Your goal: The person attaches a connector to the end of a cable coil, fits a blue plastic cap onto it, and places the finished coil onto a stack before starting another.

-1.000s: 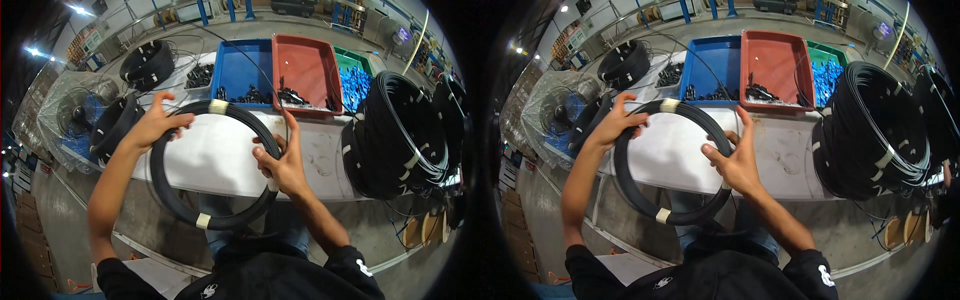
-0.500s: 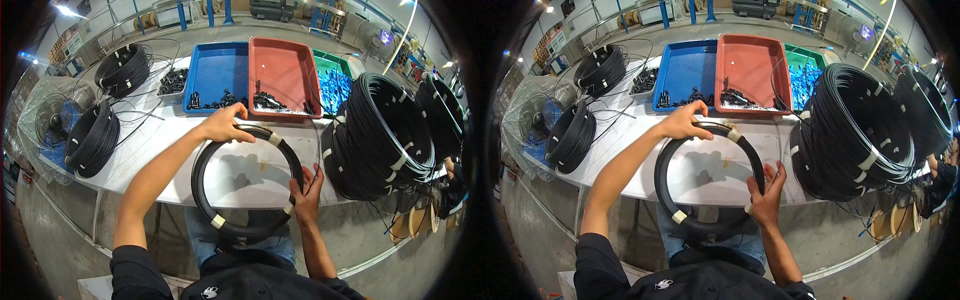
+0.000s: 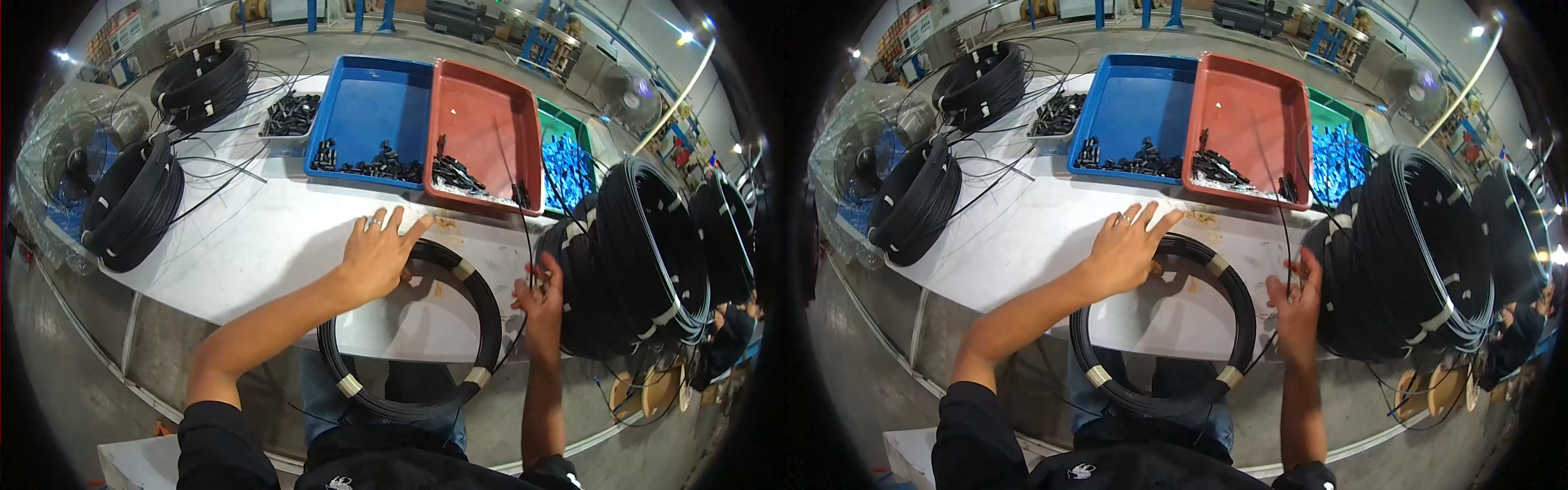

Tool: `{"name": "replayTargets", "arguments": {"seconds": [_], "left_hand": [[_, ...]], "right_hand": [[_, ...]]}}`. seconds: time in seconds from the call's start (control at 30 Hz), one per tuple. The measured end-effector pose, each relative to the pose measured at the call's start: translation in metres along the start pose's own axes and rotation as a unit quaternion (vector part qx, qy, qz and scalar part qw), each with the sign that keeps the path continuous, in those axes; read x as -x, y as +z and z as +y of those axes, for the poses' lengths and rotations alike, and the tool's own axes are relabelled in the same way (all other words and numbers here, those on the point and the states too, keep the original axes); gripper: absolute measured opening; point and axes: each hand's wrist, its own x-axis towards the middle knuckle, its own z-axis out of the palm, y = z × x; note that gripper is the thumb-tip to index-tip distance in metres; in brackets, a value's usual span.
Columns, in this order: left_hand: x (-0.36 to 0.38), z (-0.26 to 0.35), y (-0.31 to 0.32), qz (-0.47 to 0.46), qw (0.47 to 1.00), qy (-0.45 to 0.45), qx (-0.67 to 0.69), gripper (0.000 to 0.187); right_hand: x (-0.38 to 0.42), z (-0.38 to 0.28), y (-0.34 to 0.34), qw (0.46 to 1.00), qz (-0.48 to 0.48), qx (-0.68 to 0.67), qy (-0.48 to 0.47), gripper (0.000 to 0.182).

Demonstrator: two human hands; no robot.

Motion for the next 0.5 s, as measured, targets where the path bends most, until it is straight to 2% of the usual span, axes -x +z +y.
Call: {"name": "replayTargets", "arguments": {"seconds": [0.03,0.07,0.1,0.13,0.2,0.27,0.3,0.33,0.37,0.43,0.5], "left_hand": [[0.006,-0.004,0.007,0.014,0.998,0.000,0.067,0.078],[0.007,-0.010,0.005,0.014,0.998,-0.004,0.065,0.078],[0.007,-0.015,0.001,-0.063,0.984,-0.002,0.167,0.077],[0.006,-0.020,-0.002,-0.138,0.954,0.000,0.266,0.078],[-0.003,-0.023,0.004,-0.137,0.943,-0.003,0.303,0.083],[-0.015,-0.029,0.007,-0.203,0.924,0.041,0.321,0.080],[-0.018,-0.030,0.015,-0.179,0.932,0.064,0.309,0.080],[-0.025,-0.028,0.014,-0.180,0.932,0.062,0.308,0.080],[-0.033,-0.024,0.012,-0.211,0.929,0.061,0.298,0.080],[-0.047,-0.019,0.008,-0.257,0.917,0.052,0.301,0.079],[-0.050,-0.020,0.023,-0.235,0.921,0.062,0.305,0.078]], "right_hand": [[-0.020,-0.002,0.002,1.000,-0.006,0.002,-0.002,0.072],[-0.041,-0.002,0.007,0.998,-0.033,0.054,-0.030,0.066],[-0.059,-0.004,0.017,0.991,-0.059,0.104,-0.057,0.061],[-0.076,-0.013,0.029,0.988,-0.094,0.120,-0.029,0.058],[-0.109,-0.028,0.054,0.982,-0.130,0.135,-0.007,0.054],[-0.137,-0.038,0.078,0.965,-0.197,0.164,-0.053,0.041],[-0.149,-0.041,0.092,0.964,-0.201,0.162,-0.056,0.041],[-0.159,-0.042,0.105,0.968,-0.189,0.143,-0.087,0.033],[-0.163,-0.041,0.114,0.970,-0.174,0.123,-0.116,0.026],[-0.154,-0.044,0.131,0.968,-0.142,0.147,-0.146,0.022],[-0.147,-0.033,0.142,0.956,-0.099,0.173,-0.214,0.016]]}}
